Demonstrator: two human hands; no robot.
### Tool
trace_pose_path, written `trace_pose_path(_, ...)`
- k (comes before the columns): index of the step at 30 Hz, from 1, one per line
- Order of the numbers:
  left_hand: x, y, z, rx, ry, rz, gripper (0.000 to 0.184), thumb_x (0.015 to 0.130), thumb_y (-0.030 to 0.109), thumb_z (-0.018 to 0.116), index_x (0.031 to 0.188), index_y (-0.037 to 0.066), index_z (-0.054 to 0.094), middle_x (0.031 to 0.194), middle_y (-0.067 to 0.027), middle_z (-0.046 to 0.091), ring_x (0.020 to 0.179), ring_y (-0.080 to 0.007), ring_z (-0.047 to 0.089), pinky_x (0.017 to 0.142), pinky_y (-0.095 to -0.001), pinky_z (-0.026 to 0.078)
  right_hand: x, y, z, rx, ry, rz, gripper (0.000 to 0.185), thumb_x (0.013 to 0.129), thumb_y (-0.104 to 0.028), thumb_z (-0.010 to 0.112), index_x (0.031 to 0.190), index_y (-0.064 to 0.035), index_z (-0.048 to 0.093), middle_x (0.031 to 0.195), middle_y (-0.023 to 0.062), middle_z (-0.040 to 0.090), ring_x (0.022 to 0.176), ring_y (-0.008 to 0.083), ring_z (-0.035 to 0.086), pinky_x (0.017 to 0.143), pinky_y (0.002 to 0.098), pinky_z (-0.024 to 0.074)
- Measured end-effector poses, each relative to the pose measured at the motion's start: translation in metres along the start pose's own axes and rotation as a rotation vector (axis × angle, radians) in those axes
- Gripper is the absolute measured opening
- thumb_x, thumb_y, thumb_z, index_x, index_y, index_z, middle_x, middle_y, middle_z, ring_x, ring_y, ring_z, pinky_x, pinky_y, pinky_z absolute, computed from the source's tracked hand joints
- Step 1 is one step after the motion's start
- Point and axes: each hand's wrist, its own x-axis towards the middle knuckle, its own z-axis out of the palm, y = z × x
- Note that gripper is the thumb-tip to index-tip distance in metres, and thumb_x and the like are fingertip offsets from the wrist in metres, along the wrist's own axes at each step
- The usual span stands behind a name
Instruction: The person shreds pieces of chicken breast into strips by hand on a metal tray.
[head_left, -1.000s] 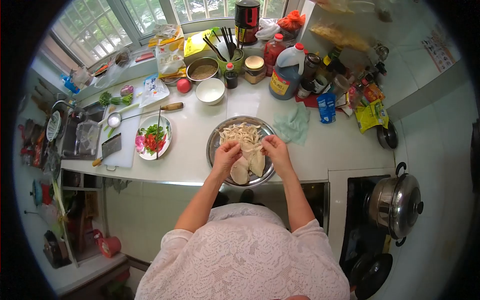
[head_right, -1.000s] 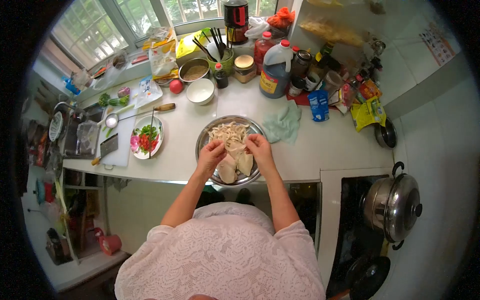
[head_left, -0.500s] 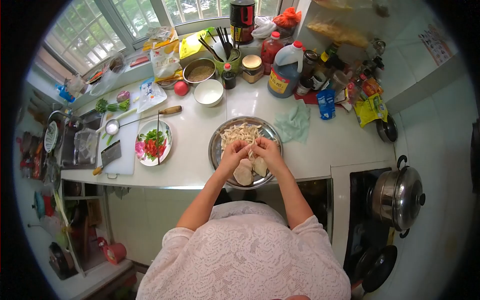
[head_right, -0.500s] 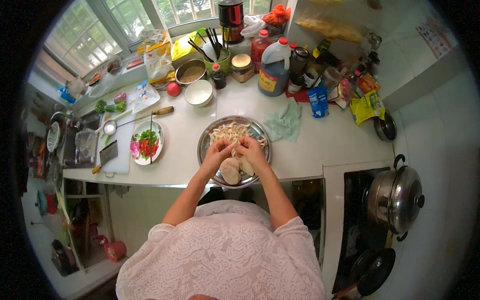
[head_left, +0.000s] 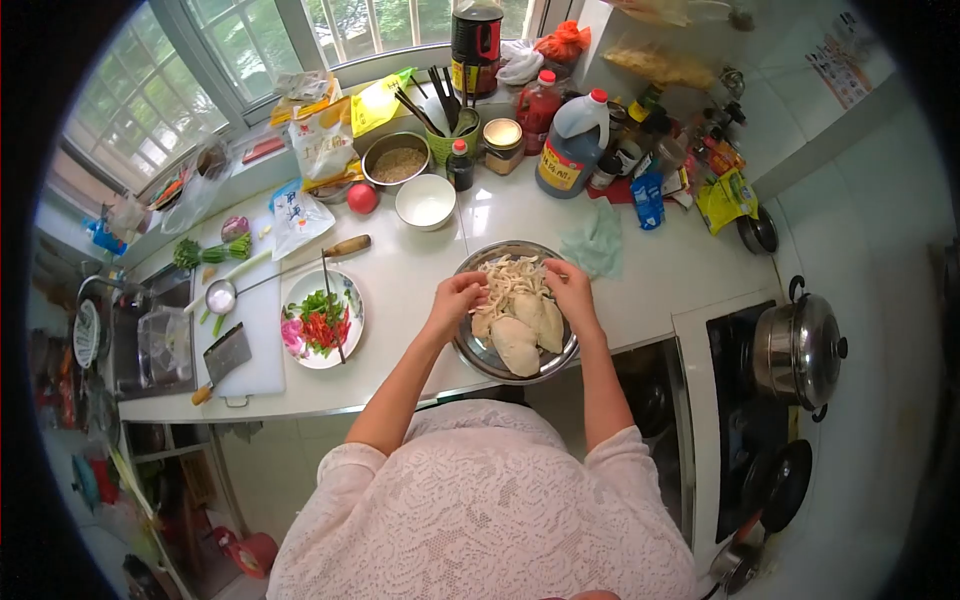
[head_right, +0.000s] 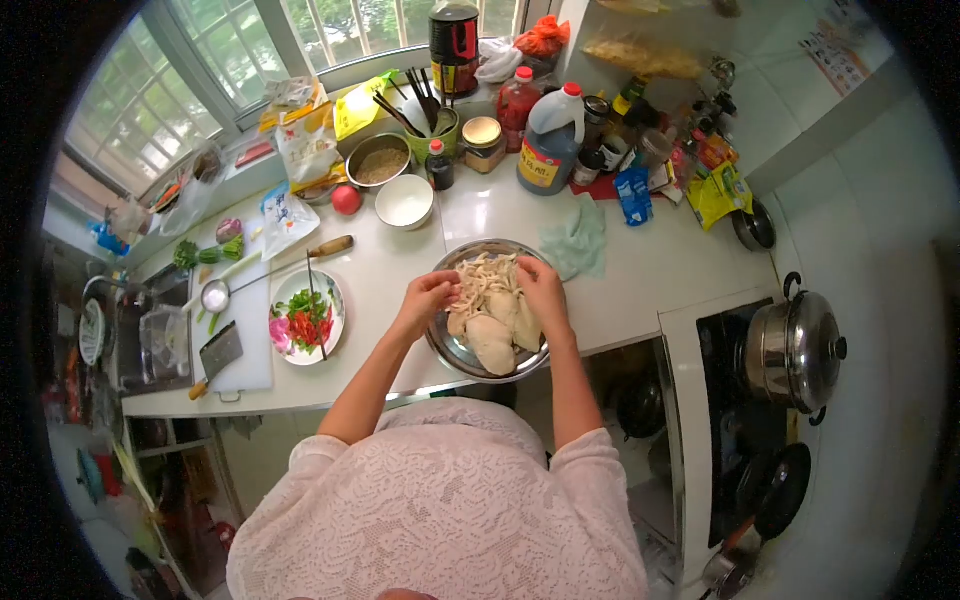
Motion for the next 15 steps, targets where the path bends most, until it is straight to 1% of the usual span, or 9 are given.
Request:
trace_pose_path(2,-0.003,0.009,0.007,0.14,-0.048,-0.09,0.027,0.089,0.006,0.05,0.113,-0.005,0.053,0.093,-0.0083,0.06,0.081,-0.014,0.059,0.075,-0.0253,0.052,0.001,0.015,0.006,-0.33,0.091,-0.225,0.023,0.084,-0.009,0.057,0.103,0.0012,0.061,0.086,0.0037,0.063,0.073,0.0101,0.058,0.064,0.0233,0.0464)
trace_pose_path(3,-0.004,0.012,0.004,0.138,-0.06,-0.093,0.027,0.089,0.006,0.05,0.113,-0.005,0.053,0.093,-0.0083,0.06,0.081,-0.014,0.059,0.075,-0.0253,0.052,-0.004,0.01,0.009,-0.337,0.102,-0.223,0.023,0.084,-0.009,0.057,0.103,0.0012,0.061,0.086,0.0037,0.063,0.073,0.0101,0.058,0.064,0.0233,0.0464)
trace_pose_path(5,-0.008,0.012,-0.006,0.14,-0.027,-0.064,0.024,0.086,0.004,0.051,0.109,-0.003,0.056,0.092,-0.0076,0.06,0.079,-0.0133,0.059,0.072,-0.0243,0.051,-0.023,-0.004,0.015,-0.231,0.045,-0.042,0.022,0.082,-0.009,0.059,0.101,0.0019,0.061,0.084,0.0041,0.064,0.073,0.0111,0.059,0.064,0.0246,0.047)
trace_pose_path(7,-0.011,0.007,-0.022,0.142,-0.018,-0.065,0.023,0.085,0.003,0.051,0.107,-0.003,0.057,0.092,-0.0073,0.06,0.078,-0.0129,0.059,0.071,-0.0239,0.051,-0.039,0.0,0.023,-0.298,0.059,-0.057,0.021,0.08,-0.008,0.06,0.099,0.0016,0.062,0.082,0.0054,0.064,0.071,0.0129,0.06,0.064,0.0254,0.0474)
trace_pose_path(9,-0.01,0.001,-0.04,0.122,0.118,0.003,0.018,0.084,0.002,0.053,0.101,-0.001,0.058,0.089,-0.005,0.06,0.075,-0.0106,0.057,0.067,-0.022,0.049,-0.052,0.002,0.035,-0.365,0.07,-0.075,0.021,0.078,-0.007,0.061,0.097,0.0013,0.062,0.08,0.0067,0.064,0.069,0.0146,0.061,0.063,0.0262,0.0477)
trace_pose_path(11,-0.014,-0.004,-0.049,0.095,0.122,0.001,0.016,0.084,0.002,0.053,0.098,0.001,0.058,0.087,-0.004,0.06,0.073,-0.0097,0.057,0.066,-0.0214,0.048,-0.064,0.004,0.057,-0.559,-0.055,-0.105,0.018,0.075,-0.01,0.062,0.09,-0.0002,0.063,0.082,0.011,0.063,0.079,0.025,0.061,0.072,0.0346,0.0481)
trace_pose_path(12,-0.016,-0.006,-0.051,0.072,0.132,0.016,0.013,0.083,0.002,0.053,0.095,0.002,0.059,0.086,-0.0031,0.061,0.072,-0.0089,0.056,0.065,-0.0207,0.047,-0.07,0.007,0.068,-0.564,-0.056,-0.101,0.018,0.075,-0.01,0.062,0.09,-0.0002,0.063,0.082,0.011,0.063,0.079,0.025,0.061,0.072,0.0346,0.0481)
trace_pose_path(14,-0.021,-0.009,-0.054,0.068,0.133,0.023,0.013,0.083,0.002,0.053,0.095,0.002,0.059,0.086,-0.003,0.061,0.073,-0.0091,0.056,0.066,-0.021,0.047,-0.08,0.013,0.092,-0.991,-0.057,-0.453,0.021,0.072,-0.014,0.065,0.091,-0.0048,0.063,0.088,0.0096,0.06,0.089,0.0265,0.056,0.08,0.0384,0.0427)
trace_pose_path(15,-0.023,-0.01,-0.055,0.068,0.134,0.033,0.013,0.083,0.002,0.053,0.094,0.002,0.058,0.086,-0.003,0.061,0.073,-0.0092,0.057,0.067,-0.0213,0.047,-0.082,0.011,0.104,-0.992,-0.062,-0.457,0.021,0.072,-0.014,0.065,0.091,-0.0048,0.063,0.088,0.0096,0.06,0.089,0.0265,0.056,0.08,0.0384,0.0427)
